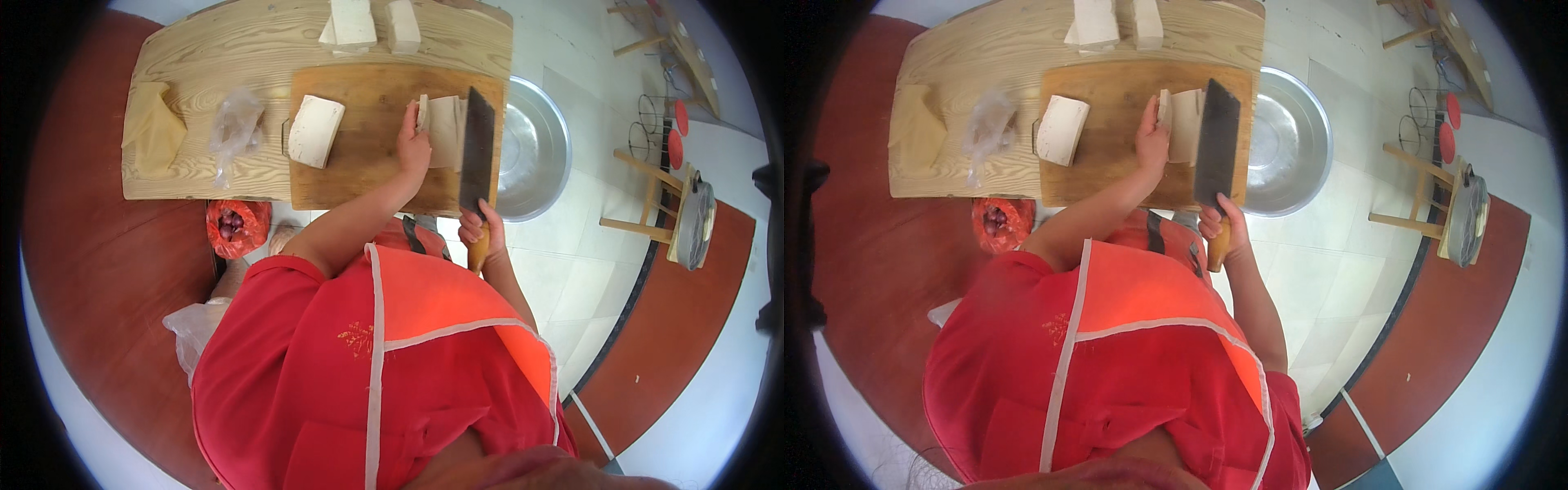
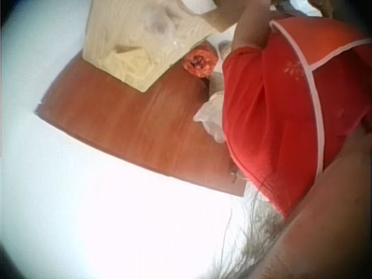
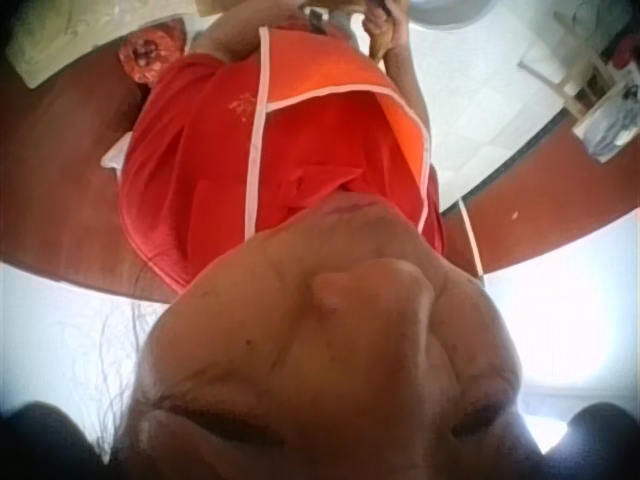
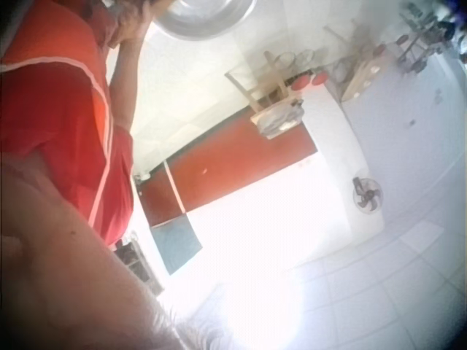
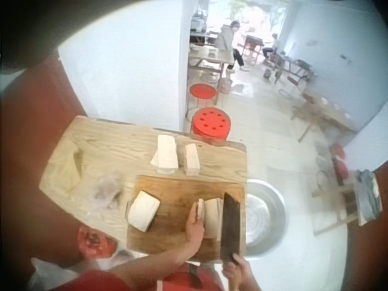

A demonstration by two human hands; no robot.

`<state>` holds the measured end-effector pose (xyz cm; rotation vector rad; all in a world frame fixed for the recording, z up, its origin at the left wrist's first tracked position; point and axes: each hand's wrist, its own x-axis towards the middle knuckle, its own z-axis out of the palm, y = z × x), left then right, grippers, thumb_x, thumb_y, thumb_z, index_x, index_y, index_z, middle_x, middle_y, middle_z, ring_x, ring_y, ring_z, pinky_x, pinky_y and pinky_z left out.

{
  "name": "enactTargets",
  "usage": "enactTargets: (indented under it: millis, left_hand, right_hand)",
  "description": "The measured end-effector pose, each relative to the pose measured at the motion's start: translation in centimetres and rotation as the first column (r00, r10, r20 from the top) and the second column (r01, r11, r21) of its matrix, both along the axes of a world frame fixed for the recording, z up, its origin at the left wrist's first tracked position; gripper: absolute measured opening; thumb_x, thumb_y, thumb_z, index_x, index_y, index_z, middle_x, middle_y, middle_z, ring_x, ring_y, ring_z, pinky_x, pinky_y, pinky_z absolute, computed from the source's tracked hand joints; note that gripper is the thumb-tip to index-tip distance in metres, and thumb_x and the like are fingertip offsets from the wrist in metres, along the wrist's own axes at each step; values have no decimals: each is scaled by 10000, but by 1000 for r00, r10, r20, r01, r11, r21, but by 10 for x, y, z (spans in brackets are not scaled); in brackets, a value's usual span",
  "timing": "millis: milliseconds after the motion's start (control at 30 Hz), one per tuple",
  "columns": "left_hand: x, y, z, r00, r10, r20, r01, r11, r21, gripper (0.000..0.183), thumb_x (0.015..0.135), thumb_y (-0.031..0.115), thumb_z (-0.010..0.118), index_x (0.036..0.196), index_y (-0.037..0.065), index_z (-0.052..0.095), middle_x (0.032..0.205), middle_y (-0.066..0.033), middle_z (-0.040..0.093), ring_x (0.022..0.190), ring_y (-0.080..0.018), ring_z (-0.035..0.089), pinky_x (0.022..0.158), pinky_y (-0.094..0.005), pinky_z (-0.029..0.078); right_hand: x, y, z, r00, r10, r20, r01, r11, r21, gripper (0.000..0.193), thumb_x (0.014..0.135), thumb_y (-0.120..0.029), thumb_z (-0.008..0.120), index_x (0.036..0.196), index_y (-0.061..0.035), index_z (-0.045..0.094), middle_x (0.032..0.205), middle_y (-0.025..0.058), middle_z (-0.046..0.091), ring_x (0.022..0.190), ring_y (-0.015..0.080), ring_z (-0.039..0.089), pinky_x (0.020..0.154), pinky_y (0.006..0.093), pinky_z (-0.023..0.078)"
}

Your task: The person retrieves a metal bowl and places it on a stool, then moves to a table with a steamer containing blocks of tofu. They pick up tofu blocks, place them on a wooden cutting board, and use a cleaver to slice the tofu into smaller pieces.

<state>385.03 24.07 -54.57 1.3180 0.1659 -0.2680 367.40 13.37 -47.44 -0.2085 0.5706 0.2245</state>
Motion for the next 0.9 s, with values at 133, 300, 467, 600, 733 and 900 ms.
enactTargets:
  millis: [133, 300, 467, 600, 733, 900]
  left_hand:
    - [9, 9, 1, 997, 28, -69, -39, 985, -167, 697, 804, -143, 397, 1474, 40, 343, 1443, -110, 463, 1318, -203, 445, 1070, -277, 323]
    - [9, 18, 16, 992, -47, -114, 22, 977, -214, 625, 868, -90, 448, 1470, 51, 354, 1414, -86, 490, 1274, -162, 469, 1024, -253, 363]
    - [-4, -3, 7, 990, -111, -88, 105, 992, -72, 495, 944, 40, 518, 1430, 43, 422, 1365, -51, 524, 1168, -130, 515, 959, -242, 402]
    - [4, 6, 8, 999, -46, 3, 46, 997, -60, 425, 1004, 234, 488, 1394, 67, 480, 1325, -31, 559, 1141, -129, 533, 986, -274, 394]
    - [9, 13, 39, 836, -431, -339, 87, 715, -694, 538, 1012, 508, 363, 1355, 124, 518, 1319, -37, 586, 1193, -201, 549, 1035, -382, 424]
    - [13, 20, 60, 806, -527, -268, 134, 604, -786, 560, 997, 532, 380, 1336, 115, 538, 1286, -67, 610, 1156, -232, 584, 1021, -414, 451]
  right_hand:
    - [15, 0, -23, 990, 126, -62, -134, 979, -155, 177, 952, -226, 568, 857, -86, 516, 627, 15, 498, 467, 110, 428, 438, 260, 353]
    - [17, -3, -28, 992, 117, 37, -115, 992, -52, 154, 943, -211, 578, 861, -95, 519, 626, 13, 498, 464, 109, 434, 429, 250, 346]
    - [2, -12, -35, 997, 82, 6, -82, 996, 34, 171, 936, -225, 586, 845, -100, 513, 631, 3, 489, 459, 100, 414, 430, 246, 337]
    - [-4, -16, -41, 965, 243, 97, -235, 968, -89, 337, 930, -328, 578, 668, -133, 491, 586, 19, 480, 457, 129, 434, 423, 278, 366]
    - [9, -16, -34, 957, 287, -33, -288, 937, -199, 241, 918, -255, 612, 735, -117, 540, 604, 32, 529, 471, 138, 500, 419, 263, 400]
    - [29, -20, -10, 922, 386, -15, -374, 882, -286, 256, 910, -228, 632, 723, -84, 533, 596, 27, 527, 492, 141, 517, 464, 274, 416]
